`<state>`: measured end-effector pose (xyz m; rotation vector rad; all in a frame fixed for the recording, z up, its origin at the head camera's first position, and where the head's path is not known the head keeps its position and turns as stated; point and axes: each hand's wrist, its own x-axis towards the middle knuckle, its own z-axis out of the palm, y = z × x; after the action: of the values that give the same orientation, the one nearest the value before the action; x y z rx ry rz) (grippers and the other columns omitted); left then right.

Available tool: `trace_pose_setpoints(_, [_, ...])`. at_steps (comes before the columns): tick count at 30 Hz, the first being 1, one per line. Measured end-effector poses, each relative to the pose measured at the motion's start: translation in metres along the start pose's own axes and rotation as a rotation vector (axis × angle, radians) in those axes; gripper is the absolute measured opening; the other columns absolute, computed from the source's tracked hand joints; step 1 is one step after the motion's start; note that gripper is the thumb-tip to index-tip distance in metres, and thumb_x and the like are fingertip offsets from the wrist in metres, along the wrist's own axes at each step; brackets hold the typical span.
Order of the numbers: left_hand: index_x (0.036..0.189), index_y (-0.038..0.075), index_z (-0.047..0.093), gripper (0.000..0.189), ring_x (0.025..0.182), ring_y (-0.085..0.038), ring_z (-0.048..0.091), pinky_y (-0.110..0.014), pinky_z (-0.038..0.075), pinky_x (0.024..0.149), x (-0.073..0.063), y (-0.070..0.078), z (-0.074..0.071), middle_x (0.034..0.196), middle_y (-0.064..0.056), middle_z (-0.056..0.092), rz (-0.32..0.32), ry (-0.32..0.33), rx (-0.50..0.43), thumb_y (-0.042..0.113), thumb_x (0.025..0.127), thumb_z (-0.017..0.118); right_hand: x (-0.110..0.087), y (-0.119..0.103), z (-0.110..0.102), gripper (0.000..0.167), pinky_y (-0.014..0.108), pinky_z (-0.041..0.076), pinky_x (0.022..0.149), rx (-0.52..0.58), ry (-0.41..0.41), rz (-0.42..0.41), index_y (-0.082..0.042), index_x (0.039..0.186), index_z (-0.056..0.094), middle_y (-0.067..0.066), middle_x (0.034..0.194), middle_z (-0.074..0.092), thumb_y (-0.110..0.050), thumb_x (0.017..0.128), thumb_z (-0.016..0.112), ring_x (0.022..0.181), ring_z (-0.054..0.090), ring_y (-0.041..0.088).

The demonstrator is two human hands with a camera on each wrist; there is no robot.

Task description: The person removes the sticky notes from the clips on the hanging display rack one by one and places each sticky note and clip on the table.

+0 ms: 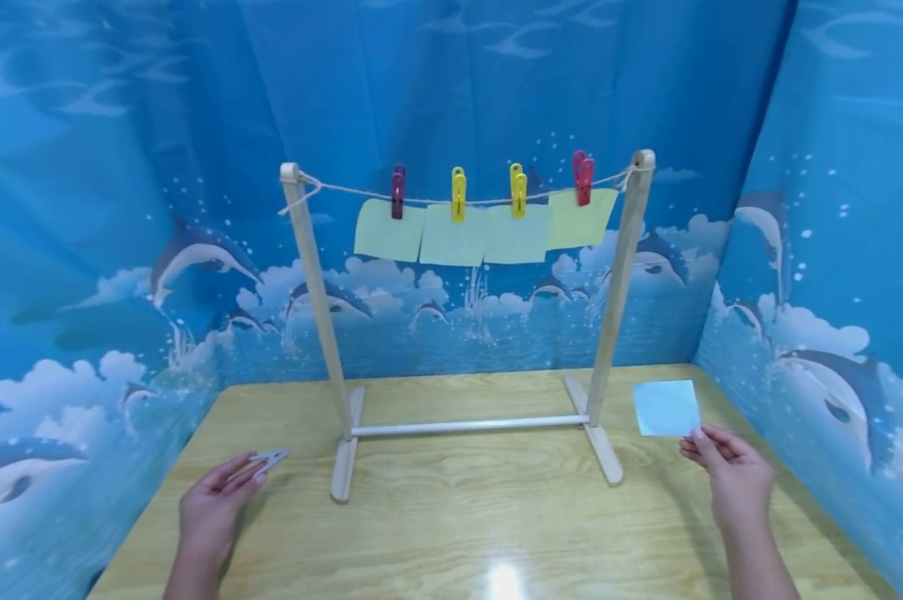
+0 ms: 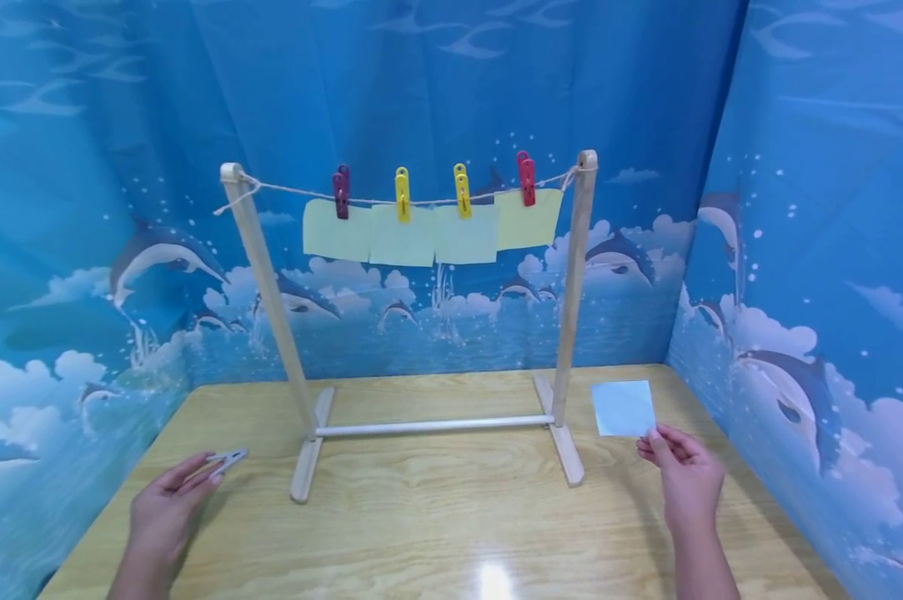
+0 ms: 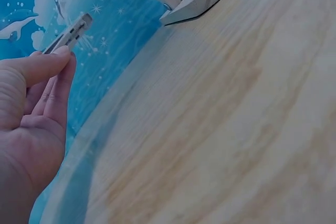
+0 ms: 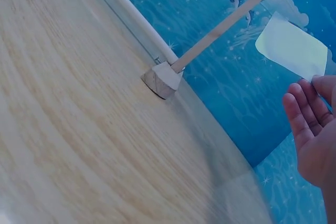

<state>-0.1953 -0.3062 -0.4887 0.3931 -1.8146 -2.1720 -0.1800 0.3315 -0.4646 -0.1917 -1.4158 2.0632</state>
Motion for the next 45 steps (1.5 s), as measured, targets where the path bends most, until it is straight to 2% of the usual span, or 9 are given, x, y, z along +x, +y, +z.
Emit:
trace_pose_setpoints(7, [0.116,0.008,0.069,0.043,0.084,-0.003,0.069,-0.019,0.054,0.080,0.009,-0.004,0.003,0.092,0.016,0.071,-0.033,0.045,0.043,-0.012,0.078,0.074,0.003,0.006,-0.003,0.006,0.026,0.058,0.066,-0.083,0.027,0.082,-0.003,0.091,0.073,0.006,0.077,0.072,0.002,0.087,0.070,0.067,0.071,0.014])
trace_pose_setpoints(9, [0.116,0.009,0.068,0.043,0.083,-0.002,0.069,-0.019,0.054,0.080,0.011,-0.005,0.003,0.091,0.018,0.070,-0.043,0.048,0.066,-0.010,0.078,0.075,0.005,0.007,-0.004,0.007,0.026,0.059,0.066,-0.078,0.019,0.104,-0.001,0.092,0.073,0.006,0.077,0.072,0.003,0.087,0.070,0.066,0.071,0.015])
trace_pose_setpoints(16, [0.123,0.005,0.063,0.048,0.083,-0.001,0.068,-0.018,0.054,0.080,0.016,-0.008,0.002,0.092,0.023,0.066,-0.070,0.025,0.221,-0.001,0.078,0.079,0.014,0.015,-0.007,0.012,0.026,0.059,0.064,-0.151,-0.039,0.135,-0.006,0.091,0.074,0.003,0.077,0.072,0.004,0.089,0.067,0.066,0.071,0.013])
trace_pose_setpoints(21, [0.131,0.001,0.056,0.059,0.086,0.000,0.067,-0.019,0.054,0.081,0.025,-0.012,0.004,0.104,0.012,0.068,-0.085,-0.015,0.318,0.007,0.078,0.081,0.020,0.021,-0.009,0.010,0.026,0.059,0.067,-0.214,-0.041,0.193,-0.012,0.091,0.073,0.000,0.079,0.073,-0.003,0.089,0.069,0.070,0.071,0.012])
trace_pose_setpoints(25, [0.132,0.001,0.055,0.061,0.085,0.000,0.067,-0.018,0.054,0.080,0.031,-0.015,0.008,0.112,-0.001,0.068,-0.099,-0.015,0.336,0.008,0.078,0.081,0.025,0.024,-0.010,0.006,0.027,0.059,0.070,-0.263,-0.047,0.239,-0.012,0.094,0.072,0.000,0.079,0.073,-0.008,0.090,0.071,0.073,0.071,0.013])
trace_pose_setpoints(32, [0.133,-0.002,0.052,0.060,0.082,0.001,0.066,-0.020,0.055,0.080,0.036,-0.017,0.014,0.131,-0.024,0.054,-0.105,-0.050,0.359,0.004,0.080,0.079,0.032,0.033,-0.014,0.008,0.027,0.059,0.068,-0.336,-0.015,0.282,-0.014,0.092,0.070,-0.003,0.074,0.071,-0.006,0.092,0.067,0.070,0.070,0.010])
trace_pose_setpoints(35, [0.133,-0.002,0.052,0.058,0.081,0.002,0.066,-0.021,0.055,0.079,0.037,-0.017,0.014,0.134,-0.026,0.051,-0.113,-0.049,0.374,0.003,0.081,0.077,0.034,0.039,-0.016,0.007,0.028,0.060,0.068,-0.377,-0.016,0.303,-0.008,0.099,0.069,-0.004,0.074,0.071,-0.006,0.093,0.066,0.069,0.070,0.010])
trace_pose_setpoints(41, [0.132,-0.003,0.053,0.057,0.081,0.001,0.066,-0.020,0.056,0.077,0.041,-0.018,0.015,0.131,-0.026,0.054,-0.092,-0.071,0.432,0.004,0.081,0.078,0.038,0.046,-0.019,0.039,0.026,0.059,0.063,-0.610,-0.043,0.301,0.009,0.127,0.054,-0.007,0.078,0.070,-0.015,0.098,0.061,0.071,0.068,0.007])
trace_pose_setpoints(45, [0.129,-0.002,0.056,0.055,0.082,-0.001,0.067,-0.019,0.056,0.075,0.044,-0.021,0.015,0.127,-0.025,0.058,-0.088,-0.075,0.487,0.005,0.080,0.079,0.037,0.048,-0.019,0.039,0.024,0.054,0.054,-0.758,-0.044,0.274,0.008,0.127,0.056,-0.003,0.082,0.071,-0.019,0.099,0.058,0.068,0.065,0.005])
